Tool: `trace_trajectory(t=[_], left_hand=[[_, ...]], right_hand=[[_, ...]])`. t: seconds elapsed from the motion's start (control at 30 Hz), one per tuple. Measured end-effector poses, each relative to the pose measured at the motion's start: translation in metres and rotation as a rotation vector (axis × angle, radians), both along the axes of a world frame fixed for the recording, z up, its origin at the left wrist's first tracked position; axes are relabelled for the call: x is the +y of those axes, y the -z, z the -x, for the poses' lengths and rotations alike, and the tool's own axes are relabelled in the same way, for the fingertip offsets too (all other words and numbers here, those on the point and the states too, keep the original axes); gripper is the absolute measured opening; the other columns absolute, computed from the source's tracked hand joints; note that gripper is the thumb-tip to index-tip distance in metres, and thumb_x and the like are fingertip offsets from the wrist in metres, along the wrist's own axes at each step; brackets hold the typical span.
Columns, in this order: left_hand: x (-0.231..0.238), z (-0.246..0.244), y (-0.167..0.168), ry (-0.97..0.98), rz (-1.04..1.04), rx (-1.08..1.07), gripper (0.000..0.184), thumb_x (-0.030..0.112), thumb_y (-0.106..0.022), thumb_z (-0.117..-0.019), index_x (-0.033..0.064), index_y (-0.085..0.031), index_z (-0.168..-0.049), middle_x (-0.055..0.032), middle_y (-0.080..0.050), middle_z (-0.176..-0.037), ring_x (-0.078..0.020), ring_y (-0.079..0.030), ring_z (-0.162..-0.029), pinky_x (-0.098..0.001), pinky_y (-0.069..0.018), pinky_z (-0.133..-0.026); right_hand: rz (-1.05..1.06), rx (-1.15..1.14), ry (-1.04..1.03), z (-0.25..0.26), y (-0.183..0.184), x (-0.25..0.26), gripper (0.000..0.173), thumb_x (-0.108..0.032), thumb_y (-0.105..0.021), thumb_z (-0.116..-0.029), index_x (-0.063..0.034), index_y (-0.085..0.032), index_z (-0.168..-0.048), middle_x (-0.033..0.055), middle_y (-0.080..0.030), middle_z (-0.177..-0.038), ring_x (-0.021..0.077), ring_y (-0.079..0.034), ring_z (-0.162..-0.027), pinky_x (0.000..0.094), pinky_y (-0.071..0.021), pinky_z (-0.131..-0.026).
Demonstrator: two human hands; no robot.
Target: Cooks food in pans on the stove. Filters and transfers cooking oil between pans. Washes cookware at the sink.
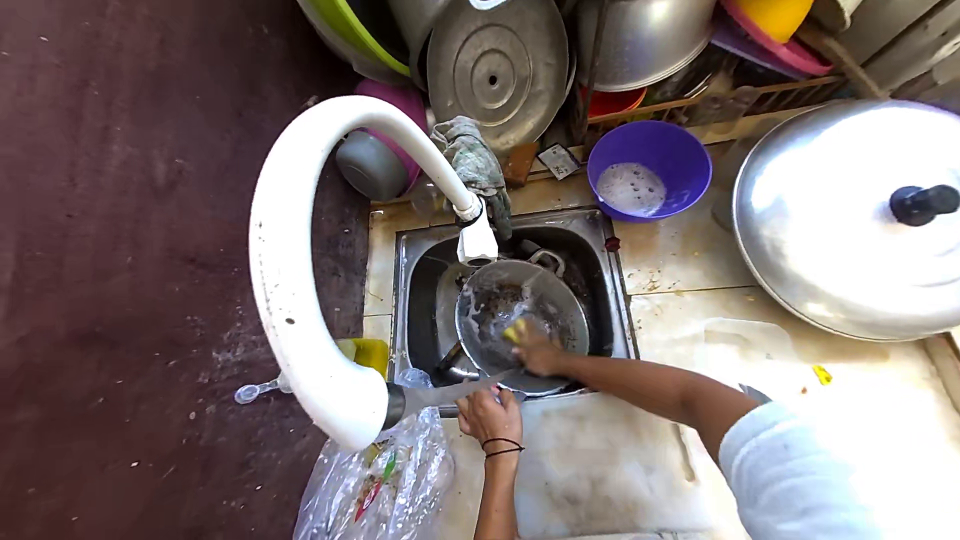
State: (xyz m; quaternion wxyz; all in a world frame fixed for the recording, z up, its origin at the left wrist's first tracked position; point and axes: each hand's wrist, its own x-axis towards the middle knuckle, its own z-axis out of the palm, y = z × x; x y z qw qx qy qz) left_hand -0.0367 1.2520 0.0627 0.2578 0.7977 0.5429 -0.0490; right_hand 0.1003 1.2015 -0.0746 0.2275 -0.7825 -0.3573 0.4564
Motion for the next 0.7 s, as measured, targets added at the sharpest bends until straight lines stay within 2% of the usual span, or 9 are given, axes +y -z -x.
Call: trace_trajectory(t=[0.13,0.2,0.27,0.33,0.4,0.5,0.57,0.63,0.7], left_hand=[[0.0,-0.005,-0.001,0.011,0.081,0.07,0.033,0.014,-0.061,-0.0971,-0.0073,-0.066,-0.121,-0.0282,-0.058,-0.136,-0.0442,-0.044,-0.138,-0.0637,-0.0298,-0.11],[0.001,-0.006,0.005,0.014,0.047,0.028,0.027,0.012,-0.063,-0.0942,-0.0058,-0.07,-0.113,-0.0283,-0.061,-0.131,-0.0455,-0.048,-0.134,-0.0647,-0.0316,-0.108],[0.004,-0.004,0.007,0.025,0.042,0.013,0.026,0.01,-0.063,-0.0935,-0.0054,-0.071,-0.112,-0.0289,-0.061,-0.132,-0.0467,-0.047,-0.135,-0.0663,-0.0315,-0.108],[0.002,0.0,0.013,0.046,-0.01,-0.049,0.025,0.007,-0.063,-0.0896,-0.0065,-0.071,-0.108,-0.0303,-0.061,-0.131,-0.0493,-0.047,-0.134,-0.0691,-0.0318,-0.106],[-0.002,0.002,0.018,0.065,-0.077,-0.11,0.023,0.006,-0.063,-0.0862,-0.0073,-0.071,-0.103,-0.0311,-0.061,-0.13,-0.0513,-0.047,-0.133,-0.0709,-0.0322,-0.102],[-0.004,0.002,0.021,0.065,-0.131,-0.138,0.023,0.009,-0.063,-0.0847,-0.0063,-0.071,-0.099,-0.0298,-0.063,-0.126,-0.0503,-0.049,-0.131,-0.0706,-0.0332,-0.101],[-0.006,0.0,0.023,0.078,-0.143,-0.168,0.022,0.009,-0.06,-0.0848,-0.0071,-0.069,-0.097,-0.0303,-0.062,-0.126,-0.0497,-0.049,-0.13,-0.0696,-0.0337,-0.101],[-0.011,-0.004,0.023,0.075,-0.125,-0.181,0.024,0.008,-0.06,-0.0857,-0.0097,-0.068,-0.1,-0.0328,-0.06,-0.13,-0.0502,-0.048,-0.133,-0.0697,-0.0327,-0.103],[-0.01,-0.005,0.02,0.059,-0.101,-0.154,0.024,0.006,-0.061,-0.0874,-0.0098,-0.068,-0.104,-0.0336,-0.057,-0.134,-0.0506,-0.047,-0.133,-0.07,-0.0321,-0.103]], right_hand=[[0.016,-0.309,0.15,-0.041,0.045,0.03,0.074,-0.048,-0.037,-0.1071,-0.0056,-0.016,-0.165,0.0277,-0.005,-0.17,0.0473,-0.005,-0.158,0.0764,-0.0007,-0.119],[-0.14,-0.149,0.195,-0.011,0.032,0.064,0.071,-0.044,-0.036,-0.1096,-0.0003,-0.019,-0.164,0.0254,-0.006,-0.171,0.043,-0.004,-0.159,0.0711,-0.0023,-0.123],[-0.399,-0.021,0.263,0.017,0.007,0.094,0.067,-0.032,-0.038,-0.1085,0.0028,-0.018,-0.163,0.0254,-0.005,-0.171,0.0408,-0.007,-0.159,0.0655,-0.0147,-0.125],[-0.49,-0.029,0.363,0.013,-0.011,0.119,0.067,-0.026,-0.038,-0.1075,0.0072,-0.015,-0.162,0.0301,-0.004,-0.17,0.0427,-0.004,-0.159,0.0653,-0.011,-0.126],[-0.342,-0.18,0.428,-0.027,-0.004,0.131,0.066,-0.033,-0.042,-0.1091,0.0025,-0.024,-0.162,0.029,-0.012,-0.169,0.0439,-0.008,-0.159,0.0719,-0.003,-0.123],[-0.201,-0.511,0.488,-0.094,0.048,0.091,0.067,-0.041,-0.058,-0.1025,-0.0156,-0.037,-0.161,0.0187,-0.023,-0.17,0.0418,-0.015,-0.158,0.0835,-0.0104,-0.113],[-0.168,-0.646,0.416,-0.089,0.077,0.044,0.064,-0.03,-0.054,-0.104,-0.0172,-0.033,-0.163,0.0183,-0.021,-0.171,0.0407,-0.014,-0.159,0.0827,-0.01,-0.115],[-0.091,-0.523,0.403,-0.046,0.07,0.02,0.071,-0.016,-0.052,-0.0972,-0.0086,-0.028,-0.164,0.0238,-0.016,-0.17,0.0434,-0.01,-0.159,0.08,-0.0085,-0.117],[0.079,-0.192,0.362,-0.001,0.024,0.032,0.07,-0.026,-0.05,-0.1036,-0.001,-0.024,-0.163,0.0279,-0.009,-0.17,0.0465,-0.004,-0.158,0.076,-0.0051,-0.12]])
